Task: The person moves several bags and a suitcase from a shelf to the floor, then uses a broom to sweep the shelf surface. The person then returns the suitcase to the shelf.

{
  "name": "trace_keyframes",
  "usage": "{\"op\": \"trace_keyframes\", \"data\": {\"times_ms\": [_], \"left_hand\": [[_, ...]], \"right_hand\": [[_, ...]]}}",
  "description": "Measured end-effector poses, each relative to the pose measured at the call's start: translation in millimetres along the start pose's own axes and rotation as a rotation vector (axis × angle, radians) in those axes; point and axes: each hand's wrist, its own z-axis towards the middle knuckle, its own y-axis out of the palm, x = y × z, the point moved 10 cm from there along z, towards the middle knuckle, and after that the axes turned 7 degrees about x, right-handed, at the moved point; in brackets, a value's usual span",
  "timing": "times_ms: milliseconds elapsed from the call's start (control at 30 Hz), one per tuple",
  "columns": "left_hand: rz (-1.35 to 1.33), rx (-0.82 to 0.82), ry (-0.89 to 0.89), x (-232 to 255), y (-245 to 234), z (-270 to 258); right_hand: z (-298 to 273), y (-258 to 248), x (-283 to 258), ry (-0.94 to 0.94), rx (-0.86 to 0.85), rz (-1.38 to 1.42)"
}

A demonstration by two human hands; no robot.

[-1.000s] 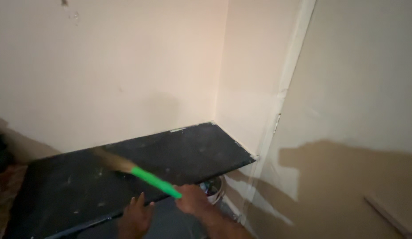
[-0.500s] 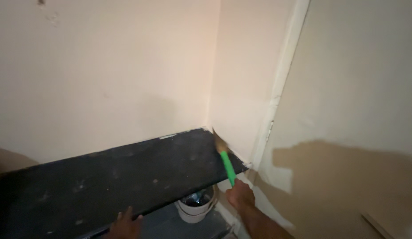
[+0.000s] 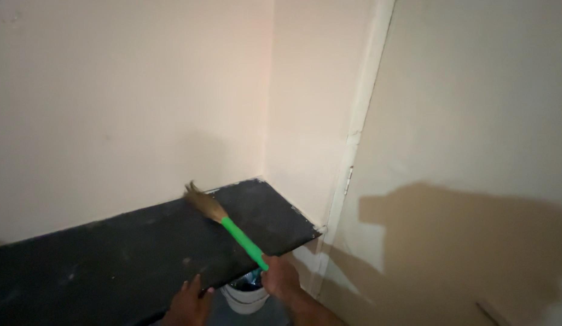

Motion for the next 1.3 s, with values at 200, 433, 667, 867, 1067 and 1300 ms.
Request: {"op": "trace_keyframes", "data": {"times_ms": [200,433,667,867,1067,1300], "left_hand": [[0.012,-0.084,-0.055,-16,38,38],[0.137,-0.02,-0.175,-38,45,50],[0.065,-0.053,-0.162,-24,50,41],[-0.007,0.169,-0.024,9,34,1],[-0.002,0.397,0.449,76,-23,-73],[-0.204,0.244,0.534,113,-72,-137]], "right_hand": [[36,2,36,0.15,-0.016,0.051],[80,0,99,0.225,0.048,0.053],[92,40,147,0.343,-0.017,0.135],[56,77,138,0.393,-0.059,0.151],[-39,69,112,0.57,-0.144,0.22],[-87,76,121,0.557,-0.063,0.133]]}}
